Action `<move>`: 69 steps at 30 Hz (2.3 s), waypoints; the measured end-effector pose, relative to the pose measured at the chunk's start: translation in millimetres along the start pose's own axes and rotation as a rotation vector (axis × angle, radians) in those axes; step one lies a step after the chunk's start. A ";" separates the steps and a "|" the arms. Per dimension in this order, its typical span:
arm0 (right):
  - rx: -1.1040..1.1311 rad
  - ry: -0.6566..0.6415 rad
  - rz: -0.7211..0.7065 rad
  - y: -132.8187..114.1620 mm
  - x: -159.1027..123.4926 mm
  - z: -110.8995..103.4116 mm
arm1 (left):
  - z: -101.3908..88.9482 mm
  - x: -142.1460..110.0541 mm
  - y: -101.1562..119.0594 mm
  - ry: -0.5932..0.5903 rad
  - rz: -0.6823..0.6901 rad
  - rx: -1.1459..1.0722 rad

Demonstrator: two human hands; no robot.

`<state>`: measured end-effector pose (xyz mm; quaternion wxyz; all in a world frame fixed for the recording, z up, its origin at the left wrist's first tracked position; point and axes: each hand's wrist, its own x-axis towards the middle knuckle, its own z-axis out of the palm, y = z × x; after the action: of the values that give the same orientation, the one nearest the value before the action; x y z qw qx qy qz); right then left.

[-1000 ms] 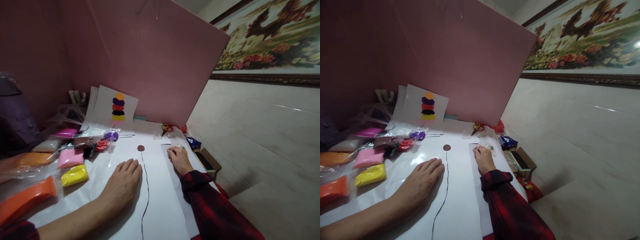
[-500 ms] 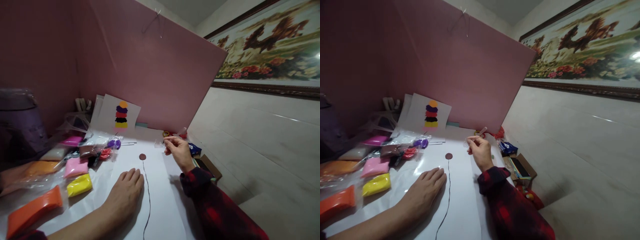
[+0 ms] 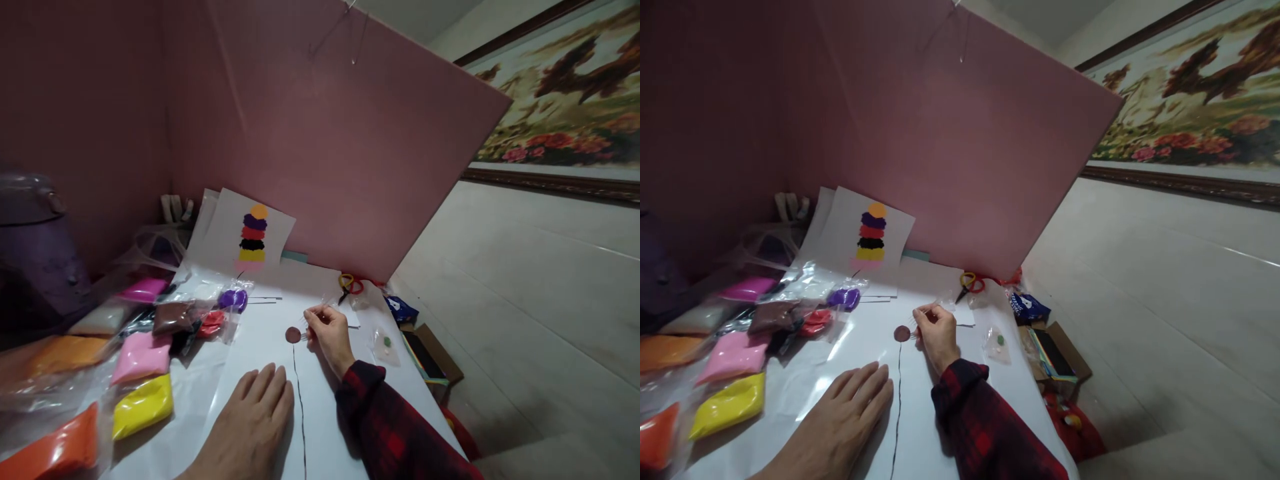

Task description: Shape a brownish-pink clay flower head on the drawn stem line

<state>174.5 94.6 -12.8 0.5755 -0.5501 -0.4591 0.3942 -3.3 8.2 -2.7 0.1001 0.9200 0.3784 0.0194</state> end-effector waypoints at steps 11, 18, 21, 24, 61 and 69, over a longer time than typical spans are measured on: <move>-0.309 0.065 -0.311 10.4 -4.1 0.3 | 19.4 1.8 -6.2 0.056 0.039 0.052; -0.333 0.027 -0.313 13.9 -3.3 -1.1 | 19.5 2.6 -7.7 0.067 0.028 0.040; -0.347 0.016 -0.312 14.2 -3.1 -0.9 | 26.3 2.4 -11.0 0.090 0.035 0.035; -0.361 0.014 -0.314 14.0 -2.8 -0.7 | 26.0 2.3 -10.7 0.096 0.038 0.020; -0.413 -0.091 -0.422 9.5 -1.5 -0.1 | 3.9 -1.3 -0.8 0.047 0.003 -0.009; -0.430 -0.101 -0.436 9.9 1.3 0.3 | 6.7 -0.8 -1.1 0.063 0.015 -0.013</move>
<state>175.1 96.8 -22.5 0.4935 -0.5276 -0.6669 0.1823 -3.9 7.3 -9.4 0.0940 0.9210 0.3745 0.0515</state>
